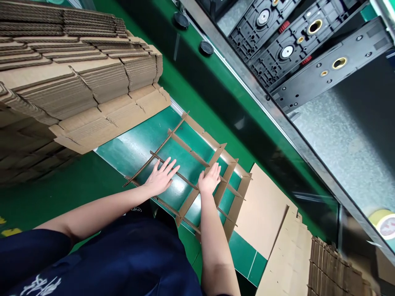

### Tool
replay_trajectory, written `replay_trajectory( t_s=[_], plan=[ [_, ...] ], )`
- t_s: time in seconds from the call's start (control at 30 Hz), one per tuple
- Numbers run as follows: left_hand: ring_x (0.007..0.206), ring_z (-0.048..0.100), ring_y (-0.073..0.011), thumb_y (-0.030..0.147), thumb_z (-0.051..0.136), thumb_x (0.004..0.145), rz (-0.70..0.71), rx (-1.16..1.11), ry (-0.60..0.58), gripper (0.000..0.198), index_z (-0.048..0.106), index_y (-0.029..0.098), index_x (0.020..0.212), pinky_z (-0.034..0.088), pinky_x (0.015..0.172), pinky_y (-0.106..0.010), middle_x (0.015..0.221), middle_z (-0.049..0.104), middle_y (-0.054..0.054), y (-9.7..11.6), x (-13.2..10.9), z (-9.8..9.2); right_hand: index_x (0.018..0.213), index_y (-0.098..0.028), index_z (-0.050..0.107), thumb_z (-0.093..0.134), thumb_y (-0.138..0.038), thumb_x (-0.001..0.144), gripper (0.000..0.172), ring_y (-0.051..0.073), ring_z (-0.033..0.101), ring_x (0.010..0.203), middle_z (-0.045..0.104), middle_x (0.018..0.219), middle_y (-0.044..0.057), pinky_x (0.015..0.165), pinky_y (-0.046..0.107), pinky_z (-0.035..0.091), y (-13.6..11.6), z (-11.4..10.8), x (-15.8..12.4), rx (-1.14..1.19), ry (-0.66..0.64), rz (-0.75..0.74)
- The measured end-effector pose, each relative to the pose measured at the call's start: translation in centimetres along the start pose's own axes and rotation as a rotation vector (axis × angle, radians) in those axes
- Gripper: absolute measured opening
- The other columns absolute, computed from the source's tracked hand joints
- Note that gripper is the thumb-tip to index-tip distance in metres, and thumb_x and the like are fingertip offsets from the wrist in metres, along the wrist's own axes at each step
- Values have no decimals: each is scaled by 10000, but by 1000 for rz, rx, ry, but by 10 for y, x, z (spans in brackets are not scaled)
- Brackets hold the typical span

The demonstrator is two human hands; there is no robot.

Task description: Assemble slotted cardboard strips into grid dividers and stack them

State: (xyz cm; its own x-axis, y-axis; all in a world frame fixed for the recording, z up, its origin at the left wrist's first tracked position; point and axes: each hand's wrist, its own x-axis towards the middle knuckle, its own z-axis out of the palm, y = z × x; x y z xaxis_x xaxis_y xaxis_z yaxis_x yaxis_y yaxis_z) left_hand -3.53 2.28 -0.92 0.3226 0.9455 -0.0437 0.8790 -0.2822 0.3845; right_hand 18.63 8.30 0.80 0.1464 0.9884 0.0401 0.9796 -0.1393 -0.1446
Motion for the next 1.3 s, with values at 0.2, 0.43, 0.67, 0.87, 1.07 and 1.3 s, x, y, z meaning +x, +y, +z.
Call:
replay_trajectory(
  t_s=[0.2,0.43,0.67,0.87,1.07,1.3],
  plan=[
    [1456,27,-303,258,466,855,3,14,-28,670,246,227,1487,149,1114,-633,1573,163,-103,-1,0,-1,1332,-110,383,403,-401,892,528,287,637,897,673,986,148,791,389,476,-1,-1,12,154,-141,291],
    [1456,0,-303,253,473,844,4,35,-31,694,230,225,1493,139,1123,-621,1576,154,-95,-1,-1,0,1455,-117,244,309,-295,931,556,261,643,943,667,1068,148,825,354,472,0,9,20,108,-259,295],
    [1455,26,-309,241,466,842,0,29,-54,685,243,223,1489,167,1109,-628,1574,156,-103,0,1,-3,1490,-91,155,352,-387,923,670,322,622,972,607,1133,229,808,460,477,-5,-1,19,-58,-303,263],
    [1456,16,-306,231,477,832,10,29,-39,701,237,223,1491,159,1114,-626,1574,157,-100,0,1,-1,1487,-93,197,204,-475,953,657,321,233,1382,303,1471,244,1001,547,342,-6,10,0,-69,71,-13],
    [1455,20,-316,217,487,822,8,32,-31,709,247,216,1489,162,1111,-637,1574,155,-105,0,2,0,1514,-207,124,128,-467,959,613,286,173,1416,205,1541,166,995,583,324,2,-1,-8,60,-29,-29],
    [1454,15,-319,220,497,826,24,5,8,701,259,207,1485,148,1110,-648,1573,155,-105,-2,2,3,1495,-188,233,267,-415,969,574,298,98,1436,188,1555,147,1058,530,253,-6,-8,-105,-81,-37,-283]
  ],
)
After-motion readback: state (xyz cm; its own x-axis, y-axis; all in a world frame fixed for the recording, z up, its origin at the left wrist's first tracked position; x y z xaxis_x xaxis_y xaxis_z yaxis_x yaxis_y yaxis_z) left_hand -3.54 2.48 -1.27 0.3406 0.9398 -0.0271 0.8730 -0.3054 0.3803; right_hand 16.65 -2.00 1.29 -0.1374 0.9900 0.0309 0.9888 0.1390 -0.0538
